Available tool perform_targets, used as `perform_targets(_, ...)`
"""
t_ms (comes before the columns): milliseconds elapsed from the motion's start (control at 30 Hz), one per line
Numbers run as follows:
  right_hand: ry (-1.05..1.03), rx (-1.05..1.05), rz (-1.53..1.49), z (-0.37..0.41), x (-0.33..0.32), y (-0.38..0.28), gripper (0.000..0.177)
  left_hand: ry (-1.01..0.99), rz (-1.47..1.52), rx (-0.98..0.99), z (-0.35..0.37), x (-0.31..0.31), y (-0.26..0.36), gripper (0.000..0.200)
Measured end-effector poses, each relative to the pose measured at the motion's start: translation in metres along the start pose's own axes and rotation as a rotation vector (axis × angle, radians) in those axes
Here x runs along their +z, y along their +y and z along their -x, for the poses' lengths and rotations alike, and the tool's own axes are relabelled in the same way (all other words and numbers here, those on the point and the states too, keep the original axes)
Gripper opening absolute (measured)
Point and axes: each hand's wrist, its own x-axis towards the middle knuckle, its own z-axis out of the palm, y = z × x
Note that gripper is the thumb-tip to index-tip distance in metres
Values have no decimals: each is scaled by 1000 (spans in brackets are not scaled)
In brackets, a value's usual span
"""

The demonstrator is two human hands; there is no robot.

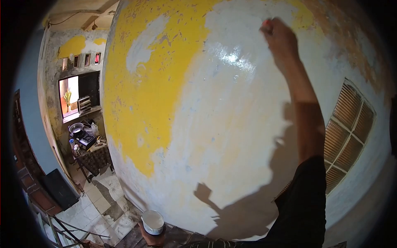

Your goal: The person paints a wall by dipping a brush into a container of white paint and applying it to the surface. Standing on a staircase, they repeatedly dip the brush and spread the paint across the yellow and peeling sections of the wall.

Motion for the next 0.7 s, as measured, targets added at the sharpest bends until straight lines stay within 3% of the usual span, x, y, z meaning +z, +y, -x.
perform_targets(67, 218, -253, 160, -14, -5, 11, 12, 20, 118, -113, 14, 25, 10, 59)
perform_targets(100, 179, -173, 97, -3, -3, 2, 10, 31, 143, -144, 13, 21, 6, 56)
perform_targets(200, -19, -217, -8, 67, 44, -6, 10, 14, 133, -184, 19, 23, 10, 53)
perform_targets(267, -173, -331, -148, 134, 69, -29, 16, 24, 82, -182, 23, 25, 13, 54)
perform_targets(333, -306, -451, -64, 204, 70, -73, 9, 11, 91, -187, 23, 18, 13, 55)
perform_targets(400, -392, -371, -275, 304, 90, -106, 15, 1, 97, -189, 20, 9, 10, 58)
perform_targets(467, -596, -387, -294, 388, 87, -138, 7, -16, 102, -178, 16, -4, 6, 62)
perform_targets(500, -641, -287, -501, 405, 78, -152, 3, -54, 118, -184, 14, -6, 6, 62)
perform_targets(533, -774, -284, -513, 416, 71, -158, 5, -90, 133, -191, 16, -9, 7, 62)
perform_targets(567, -962, -152, -551, 410, 55, -167, 4, -145, 38, -159, 17, -10, 9, 62)
perform_targets(633, -978, -10, -543, 401, 65, -146, 8, -103, 52, -139, 8, -11, 6, 61)
perform_targets(700, -859, -6, -633, 357, 64, -104, 14, -6, 144, -187, 13, -8, 7, 59)
